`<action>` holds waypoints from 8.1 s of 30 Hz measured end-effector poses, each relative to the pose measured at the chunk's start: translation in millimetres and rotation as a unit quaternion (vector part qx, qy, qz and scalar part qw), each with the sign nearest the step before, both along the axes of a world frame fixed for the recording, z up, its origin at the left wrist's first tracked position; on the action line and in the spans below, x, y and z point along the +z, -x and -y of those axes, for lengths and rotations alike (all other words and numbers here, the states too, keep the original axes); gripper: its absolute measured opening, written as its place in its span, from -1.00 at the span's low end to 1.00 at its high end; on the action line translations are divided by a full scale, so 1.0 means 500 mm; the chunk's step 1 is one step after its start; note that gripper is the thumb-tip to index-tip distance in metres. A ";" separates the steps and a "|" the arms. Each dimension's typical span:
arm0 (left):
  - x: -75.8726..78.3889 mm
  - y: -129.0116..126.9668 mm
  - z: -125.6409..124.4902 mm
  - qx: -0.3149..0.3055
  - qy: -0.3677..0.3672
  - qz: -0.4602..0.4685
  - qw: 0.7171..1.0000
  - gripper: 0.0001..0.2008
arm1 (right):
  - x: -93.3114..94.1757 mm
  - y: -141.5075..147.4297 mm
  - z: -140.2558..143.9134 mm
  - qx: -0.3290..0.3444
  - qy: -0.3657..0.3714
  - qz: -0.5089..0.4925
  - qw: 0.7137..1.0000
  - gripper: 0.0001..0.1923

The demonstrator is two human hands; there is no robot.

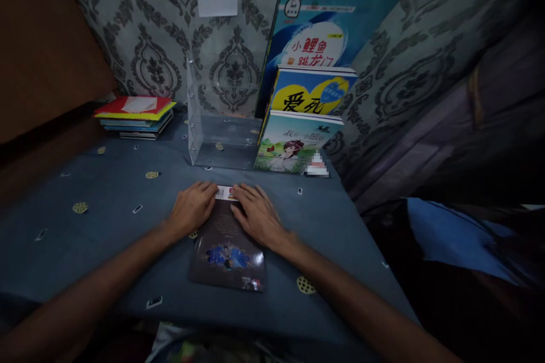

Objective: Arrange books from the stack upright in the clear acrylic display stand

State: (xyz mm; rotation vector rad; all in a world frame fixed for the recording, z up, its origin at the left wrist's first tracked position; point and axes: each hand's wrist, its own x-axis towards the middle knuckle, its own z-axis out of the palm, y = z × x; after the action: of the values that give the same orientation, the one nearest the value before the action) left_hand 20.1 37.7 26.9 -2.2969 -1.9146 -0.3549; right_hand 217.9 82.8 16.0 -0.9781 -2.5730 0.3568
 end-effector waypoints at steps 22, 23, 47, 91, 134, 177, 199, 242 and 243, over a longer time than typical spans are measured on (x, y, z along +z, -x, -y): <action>0.034 -0.046 -0.024 -0.053 0.020 -0.071 0.996 -0.66 | -0.009 -0.102 0.004 -0.080 0.092 -0.179 0.976 -0.71; 0.037 -0.052 -0.023 -0.053 0.027 -0.078 0.995 -0.64 | -0.010 -0.102 0.007 -0.077 0.102 -0.187 0.974 -0.70; 0.063 -0.152 0.026 -0.043 0.101 -0.122 0.986 -0.75 | 0.005 -0.108 0.001 -0.043 0.172 -0.316 0.932 -0.69; 0.101 -0.111 0.028 -0.120 0.185 -0.088 0.971 -0.79 | 0.000 -0.113 0.011 0.026 0.146 -0.335 0.931 -0.69; 0.069 -0.096 0.039 -0.118 0.140 -0.046 0.982 -0.76 | -0.005 -0.100 0.022 0.080 0.024 -0.203 0.975 -0.72; 0.037 -0.046 0.010 -0.116 0.046 -0.061 0.990 -0.74 | -0.070 -0.058 -0.100 0.021 0.084 -0.209 0.974 -0.65; 0.049 -0.109 0.079 -0.297 0.026 -0.128 0.946 -0.70 | -0.018 -0.142 0.040 0.084 0.171 -0.300 0.935 -0.74; 0.056 -0.109 0.080 -0.308 0.023 -0.119 0.944 -0.69 | -0.008 -0.147 0.047 0.091 0.171 -0.295 0.936 -0.77; 0.056 -0.109 0.080 -0.308 0.022 -0.117 0.944 -0.68 | -0.008 -0.147 0.047 0.091 0.173 -0.295 0.935 -0.77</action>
State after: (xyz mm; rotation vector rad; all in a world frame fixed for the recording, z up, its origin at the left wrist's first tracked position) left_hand 74.5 -2.2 54.8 -2.7749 -1.0726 -0.0823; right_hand 291.3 59.3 12.0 -0.6044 -2.0757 1.0146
